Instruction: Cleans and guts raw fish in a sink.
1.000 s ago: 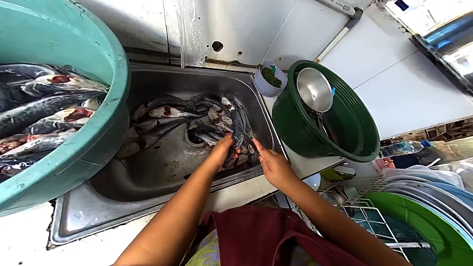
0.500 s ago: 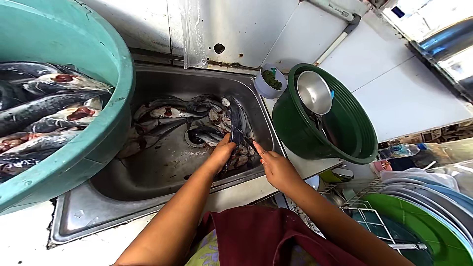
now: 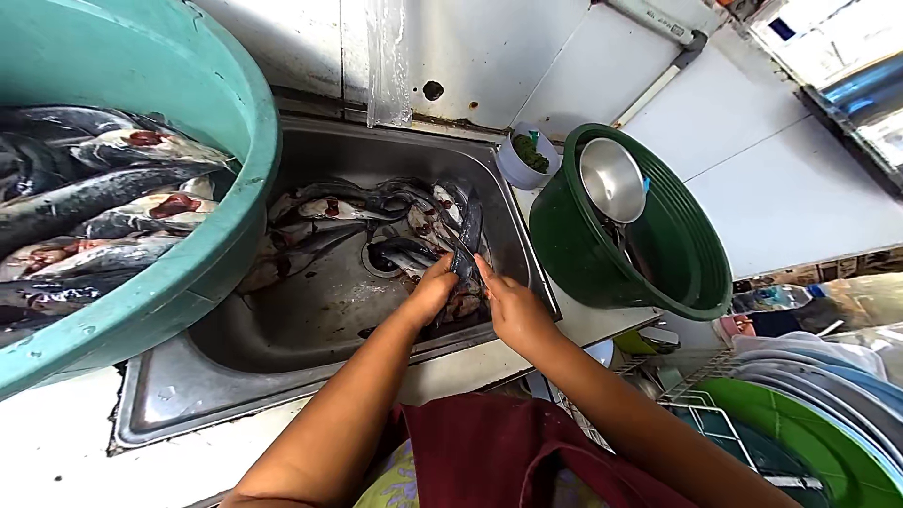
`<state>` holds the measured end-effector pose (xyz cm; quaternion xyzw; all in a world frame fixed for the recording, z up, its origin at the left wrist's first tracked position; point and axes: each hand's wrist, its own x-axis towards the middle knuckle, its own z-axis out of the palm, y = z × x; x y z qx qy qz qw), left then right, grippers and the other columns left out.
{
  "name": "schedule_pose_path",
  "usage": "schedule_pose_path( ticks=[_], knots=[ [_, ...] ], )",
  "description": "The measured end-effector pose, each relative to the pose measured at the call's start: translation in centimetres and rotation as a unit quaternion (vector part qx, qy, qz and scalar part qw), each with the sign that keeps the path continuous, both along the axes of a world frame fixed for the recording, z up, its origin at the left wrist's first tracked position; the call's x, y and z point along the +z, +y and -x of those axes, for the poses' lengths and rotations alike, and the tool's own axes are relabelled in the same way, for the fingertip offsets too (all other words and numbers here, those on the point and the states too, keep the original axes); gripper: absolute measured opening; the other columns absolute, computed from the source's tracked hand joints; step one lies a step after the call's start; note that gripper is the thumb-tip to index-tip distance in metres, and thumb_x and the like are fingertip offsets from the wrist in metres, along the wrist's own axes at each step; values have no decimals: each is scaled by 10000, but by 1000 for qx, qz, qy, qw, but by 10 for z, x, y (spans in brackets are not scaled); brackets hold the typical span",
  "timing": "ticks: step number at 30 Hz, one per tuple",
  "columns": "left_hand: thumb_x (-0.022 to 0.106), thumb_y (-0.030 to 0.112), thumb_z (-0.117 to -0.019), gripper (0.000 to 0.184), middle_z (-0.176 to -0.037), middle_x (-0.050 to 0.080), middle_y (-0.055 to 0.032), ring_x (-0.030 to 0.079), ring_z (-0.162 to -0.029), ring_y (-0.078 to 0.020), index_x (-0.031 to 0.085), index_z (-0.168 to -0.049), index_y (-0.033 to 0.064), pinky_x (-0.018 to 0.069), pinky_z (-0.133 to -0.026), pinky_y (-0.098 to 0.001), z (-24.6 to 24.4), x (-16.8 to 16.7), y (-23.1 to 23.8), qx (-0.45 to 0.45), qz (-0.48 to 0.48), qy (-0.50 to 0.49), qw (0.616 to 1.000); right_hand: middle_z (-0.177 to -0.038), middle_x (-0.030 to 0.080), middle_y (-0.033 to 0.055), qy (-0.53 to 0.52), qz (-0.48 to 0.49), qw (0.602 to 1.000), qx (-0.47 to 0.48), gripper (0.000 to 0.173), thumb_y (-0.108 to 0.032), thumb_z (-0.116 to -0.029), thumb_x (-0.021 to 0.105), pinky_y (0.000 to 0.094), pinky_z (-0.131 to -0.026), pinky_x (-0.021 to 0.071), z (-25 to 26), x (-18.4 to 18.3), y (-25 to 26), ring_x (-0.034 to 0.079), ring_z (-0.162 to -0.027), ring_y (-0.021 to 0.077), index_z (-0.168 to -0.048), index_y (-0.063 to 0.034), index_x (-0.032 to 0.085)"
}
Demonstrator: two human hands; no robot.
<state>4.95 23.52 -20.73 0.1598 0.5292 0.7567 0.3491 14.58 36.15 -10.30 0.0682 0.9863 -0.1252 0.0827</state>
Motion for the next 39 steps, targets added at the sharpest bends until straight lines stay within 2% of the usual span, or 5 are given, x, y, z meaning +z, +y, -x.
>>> schedule_pose_path(
  ticks=[23,26,29,32,39],
  knots=[
    [389,69,-929,401,-852,596,-46,536,-641,-112,558,-1292,88,457,-569,-293,-2,-3,4,6,20,44,999,-1182,687,224,17,42,999,-20,607,-66,-1063,452,570,-882,563,39,-8,-9,703,-993,392,-1636,-201,305],
    [379,96,-947,433,-954,620,-44,564,-712,-108,524,-1354,115,484,-617,-291,2,1,1,49,7,-15,999,-941,677,161,90,222,967,-87,583,-76,-1063,476,410,-593,585,34,-15,-3,649,-639,238,-1622,-163,334],
    [368,199,-957,449,-1010,620,-41,596,-788,-126,482,-1390,175,513,-659,-333,2,5,1,106,-4,-112,988,-1099,700,170,92,321,928,-167,826,-113,-981,687,420,-771,653,20,-31,-6,741,-861,241,-1649,-128,201],
    [346,144,-1008,516,-1255,605,-131,632,-1029,-235,343,-1524,172,548,-820,-453,2,13,2,136,-38,-201,969,-1435,578,229,79,274,945,-161,933,-204,-898,800,465,-1106,475,19,-49,-19,602,-1290,300,-1626,-34,242],
    [584,104,-1028,383,-1168,633,-146,650,-948,-215,482,-1396,74,563,-817,-404,5,9,1,172,-3,-193,966,-1430,585,173,59,376,887,-263,797,-34,-879,776,385,-961,544,34,-66,-20,642,-1148,210,-1576,-63,392]
  ],
)
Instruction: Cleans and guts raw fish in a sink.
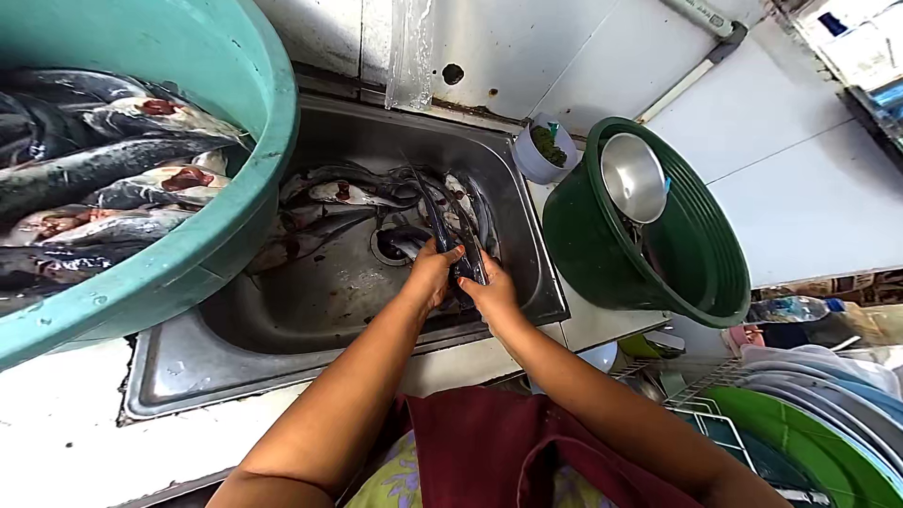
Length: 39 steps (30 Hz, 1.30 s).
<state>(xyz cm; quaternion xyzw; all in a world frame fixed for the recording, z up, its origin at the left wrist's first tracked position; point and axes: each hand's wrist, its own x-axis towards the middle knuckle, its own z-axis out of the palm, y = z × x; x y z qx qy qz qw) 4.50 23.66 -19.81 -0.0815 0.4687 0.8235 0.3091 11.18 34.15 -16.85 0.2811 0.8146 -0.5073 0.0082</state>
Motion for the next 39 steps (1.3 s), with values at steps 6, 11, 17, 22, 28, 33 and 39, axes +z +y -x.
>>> schedule_pose_path(
  ticks=[6,11,17,22,28,33,39],
  knots=[
    [683,288,-986,309,-892,647,-87,614,-700,-157,610,-1175,55,547,-650,-354,-2,-4,-2,47,88,26,995,-924,599,100,-4,195,980,-29,562,26,-968,639,242,-573,476,4,14,-14,480,-595,95,-1498,-24,457],
    [507,392,-1067,329,-812,548,-68,566,-632,-176,530,-1205,94,533,-580,-363,6,-4,4,120,21,-105,987,-1030,671,98,20,156,987,-16,670,6,-941,689,220,-525,378,6,10,-19,451,-593,63,-1549,-45,412],
    [411,217,-1074,219,-972,682,-71,675,-832,-159,558,-1181,96,563,-728,-318,12,-3,-3,141,-115,-83,980,-932,599,128,-6,355,919,-169,237,-75,-1022,615,304,-686,610,1,9,-18,586,-637,148,-1213,29,521],
    [312,211,-1091,333,-1180,710,-85,711,-964,-153,500,-1355,135,577,-775,-300,8,-2,-4,106,-162,36,980,-597,453,20,-19,472,842,-260,86,-29,-996,602,233,-590,599,1,16,-22,424,-414,84,-1005,-33,517],
    [203,228,-1074,428,-1099,684,-34,672,-935,-141,537,-1332,160,570,-806,-331,7,1,-8,55,-208,42,976,-1117,638,199,90,193,968,-135,401,86,-902,708,351,-786,642,3,16,-9,709,-869,220,-1262,81,533],
    [192,309,-1111,462,-982,662,-52,673,-854,-170,587,-1282,141,583,-781,-354,11,3,-9,103,-234,-44,966,-965,698,142,104,-158,981,51,309,-59,-878,759,417,-769,572,-3,9,1,671,-816,218,-1161,12,657],
    [222,405,-1115,511,-929,642,-71,629,-803,-175,617,-1180,88,544,-718,-381,10,4,-4,205,-47,-77,975,-988,726,129,103,-185,967,138,237,-81,-907,707,390,-831,572,-14,1,-14,689,-880,203,-1121,19,702]
  ],
)
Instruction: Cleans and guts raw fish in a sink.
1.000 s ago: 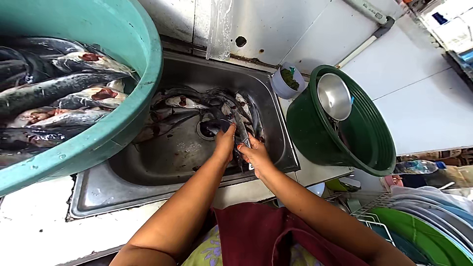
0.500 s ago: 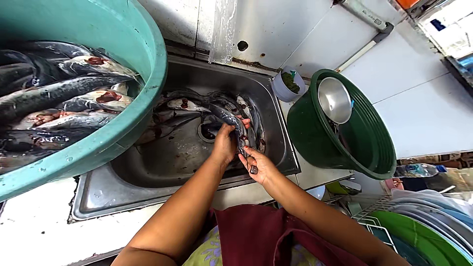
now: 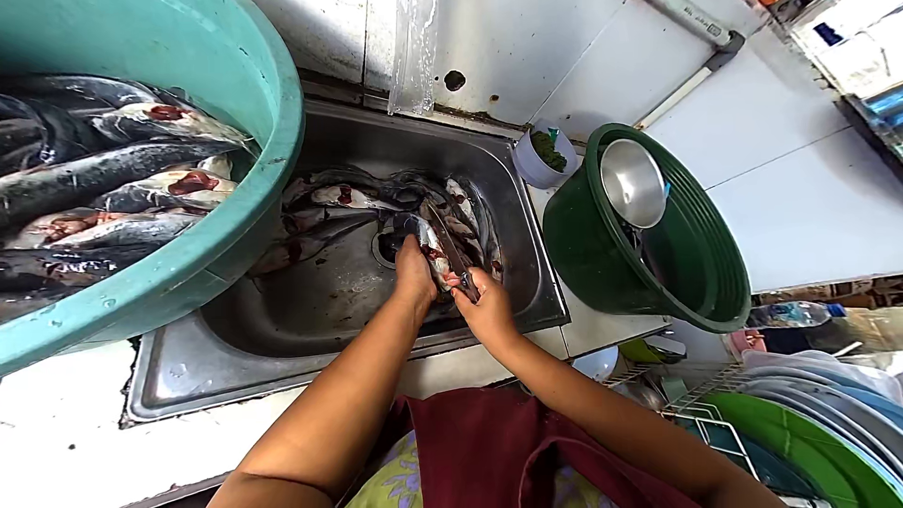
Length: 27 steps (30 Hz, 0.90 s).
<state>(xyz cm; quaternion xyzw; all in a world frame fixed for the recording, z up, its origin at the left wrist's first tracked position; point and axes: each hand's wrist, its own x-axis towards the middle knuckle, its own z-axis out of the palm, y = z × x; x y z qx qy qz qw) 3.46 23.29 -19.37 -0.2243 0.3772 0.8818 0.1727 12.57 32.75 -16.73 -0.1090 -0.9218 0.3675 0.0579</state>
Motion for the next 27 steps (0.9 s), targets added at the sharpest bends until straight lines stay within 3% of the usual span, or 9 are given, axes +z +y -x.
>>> schedule_pose_path(
  ticks=[1,2,5,8,12,16,18,20,27],
  knots=[
    [222,434,-1121,520,-885,646,-69,639,-771,-169,603,-1142,80,555,-696,-373,2,2,0,-8,40,26,999,-1004,741,113,-3,26,1000,-10,232,-71,-908,706,375,-844,585,1,0,1,708,-891,181,-1126,8,699],
    [232,447,-1124,524,-783,654,-53,641,-652,-147,599,-1098,74,557,-592,-329,3,3,1,-15,79,52,995,-1024,754,94,-6,58,998,-24,223,-55,-914,704,358,-856,607,1,1,4,729,-903,158,-1130,-3,690],
    [350,309,-1104,341,-886,682,-95,609,-583,-154,480,-1281,48,490,-476,-287,0,-1,-5,-104,113,102,983,-1037,746,116,-13,176,979,-99,252,26,-922,687,344,-825,632,2,4,14,742,-874,164,-1173,26,654],
    [420,71,-1010,291,-933,660,-110,631,-669,-171,487,-1289,23,536,-583,-322,1,-3,-3,-125,80,68,987,-1059,710,159,-21,259,951,-169,274,78,-949,630,325,-804,633,-1,8,24,732,-866,174,-1221,71,603],
    [415,57,-960,284,-878,603,-79,592,-693,-169,562,-1203,60,526,-623,-354,2,-5,-3,-146,69,41,986,-1071,675,176,-35,284,940,-187,254,78,-973,593,315,-819,633,-9,12,33,720,-903,173,-1226,91,572],
    [368,58,-970,361,-909,612,-45,561,-664,-107,546,-1280,107,474,-565,-278,-2,-4,-6,-179,104,147,967,-1035,697,152,-56,254,951,-169,258,54,-977,610,289,-801,628,-11,17,38,724,-865,148,-1234,75,593],
    [340,156,-997,361,-892,619,-26,572,-660,-98,549,-1291,142,484,-565,-268,-3,-6,-7,-179,89,183,962,-1032,709,139,-58,226,961,-146,250,44,-972,617,282,-789,624,-11,20,40,721,-845,136,-1221,61,608],
    [336,216,-1013,349,-847,617,-17,568,-620,-92,559,-1274,158,478,-527,-250,-3,-7,-5,-164,71,181,967,-1033,715,132,-65,200,971,-115,246,28,-970,626,286,-807,625,-11,21,41,726,-859,132,-1214,55,624],
    [327,192,-1041,319,-829,591,-29,582,-654,-127,537,-1280,161,517,-599,-288,0,-3,-5,-156,-1,123,980,-1096,700,170,-92,11,996,8,307,-167,-1022,584,355,-847,618,-19,24,42,720,-905,195,-1255,14,667]
  ],
)
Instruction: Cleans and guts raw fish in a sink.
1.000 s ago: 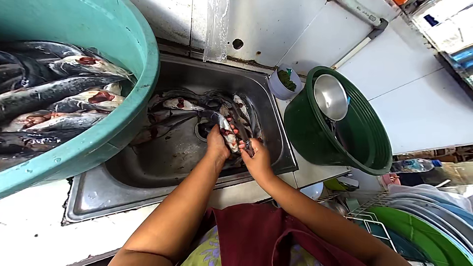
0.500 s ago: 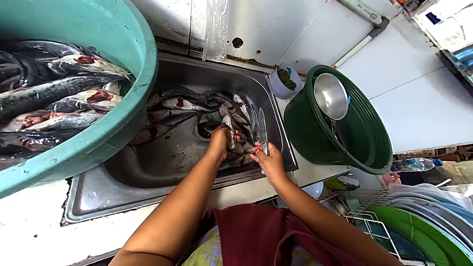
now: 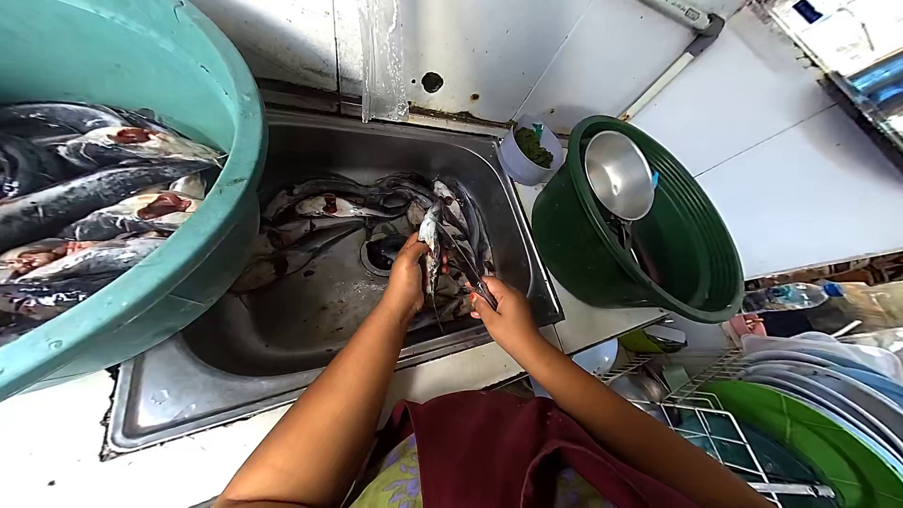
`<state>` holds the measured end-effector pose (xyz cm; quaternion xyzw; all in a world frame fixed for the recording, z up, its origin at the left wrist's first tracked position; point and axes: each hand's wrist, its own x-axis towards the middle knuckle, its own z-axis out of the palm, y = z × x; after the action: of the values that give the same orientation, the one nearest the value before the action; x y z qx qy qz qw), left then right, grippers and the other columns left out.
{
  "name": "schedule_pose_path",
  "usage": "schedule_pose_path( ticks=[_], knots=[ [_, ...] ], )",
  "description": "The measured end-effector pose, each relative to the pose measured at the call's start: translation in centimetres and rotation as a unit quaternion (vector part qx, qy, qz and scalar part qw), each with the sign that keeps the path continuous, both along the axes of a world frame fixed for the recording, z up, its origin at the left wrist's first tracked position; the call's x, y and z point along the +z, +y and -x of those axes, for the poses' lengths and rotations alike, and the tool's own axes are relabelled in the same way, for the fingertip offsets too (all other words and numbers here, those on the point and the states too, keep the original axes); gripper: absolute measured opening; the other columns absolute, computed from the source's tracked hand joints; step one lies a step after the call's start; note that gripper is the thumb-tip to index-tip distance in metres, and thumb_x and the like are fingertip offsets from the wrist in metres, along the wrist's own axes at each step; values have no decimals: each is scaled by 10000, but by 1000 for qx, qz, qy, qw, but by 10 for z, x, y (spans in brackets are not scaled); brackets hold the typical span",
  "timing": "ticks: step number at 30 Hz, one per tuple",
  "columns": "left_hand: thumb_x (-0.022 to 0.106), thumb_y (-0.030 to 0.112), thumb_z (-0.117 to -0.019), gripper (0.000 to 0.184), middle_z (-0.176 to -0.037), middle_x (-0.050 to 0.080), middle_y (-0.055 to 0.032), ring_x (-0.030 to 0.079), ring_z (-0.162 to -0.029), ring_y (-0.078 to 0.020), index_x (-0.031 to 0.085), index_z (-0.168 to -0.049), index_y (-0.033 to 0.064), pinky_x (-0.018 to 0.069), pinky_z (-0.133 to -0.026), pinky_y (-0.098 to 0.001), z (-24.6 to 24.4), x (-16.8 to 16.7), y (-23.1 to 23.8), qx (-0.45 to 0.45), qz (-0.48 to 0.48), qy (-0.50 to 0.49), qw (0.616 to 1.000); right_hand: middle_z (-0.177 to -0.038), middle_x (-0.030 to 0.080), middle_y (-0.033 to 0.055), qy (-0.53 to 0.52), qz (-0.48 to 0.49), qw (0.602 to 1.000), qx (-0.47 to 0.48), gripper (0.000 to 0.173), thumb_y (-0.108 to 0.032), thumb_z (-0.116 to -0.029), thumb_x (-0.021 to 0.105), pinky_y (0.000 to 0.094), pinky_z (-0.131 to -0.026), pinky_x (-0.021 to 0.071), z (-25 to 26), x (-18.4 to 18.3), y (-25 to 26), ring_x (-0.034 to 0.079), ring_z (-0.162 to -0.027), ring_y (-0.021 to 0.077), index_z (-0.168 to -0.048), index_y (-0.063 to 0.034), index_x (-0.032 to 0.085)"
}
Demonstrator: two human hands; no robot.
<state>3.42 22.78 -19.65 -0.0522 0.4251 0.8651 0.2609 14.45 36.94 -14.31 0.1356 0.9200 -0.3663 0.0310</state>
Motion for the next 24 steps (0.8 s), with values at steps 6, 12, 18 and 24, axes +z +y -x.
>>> schedule_pose_path(
  ticks=[6,12,18,24],
  knots=[
    [188,275,-1058,400,-738,540,2,506,-557,-97,557,-1173,171,459,-525,-251,-3,-6,2,-46,11,47,998,-1292,644,195,-166,-207,962,64,410,-272,-1098,452,487,-1012,515,7,36,-22,658,-1166,322,-1403,-20,558],
    [422,84,-899,353,-765,503,-5,485,-564,-93,457,-1242,156,435,-522,-242,-4,-7,3,-104,8,15,994,-1313,637,181,-234,-286,923,108,430,-301,-1115,398,493,-979,533,19,51,-33,668,-1159,329,-1454,-63,512],
    [240,182,-1018,240,-689,495,-13,481,-504,-110,476,-1029,138,434,-472,-252,-2,1,4,-98,-65,-109,987,-1322,628,187,-156,-281,940,110,597,-172,-1094,368,495,-924,559,12,50,-23,700,-1049,337,-1661,-184,183],
    [187,250,-1039,378,-647,491,-19,466,-479,-104,485,-859,102,422,-453,-230,-1,3,4,-120,-63,-140,981,-1295,625,191,-192,-279,932,127,667,-109,-1077,371,485,-926,554,6,44,-19,685,-1068,337,-1672,-250,103]
  ],
)
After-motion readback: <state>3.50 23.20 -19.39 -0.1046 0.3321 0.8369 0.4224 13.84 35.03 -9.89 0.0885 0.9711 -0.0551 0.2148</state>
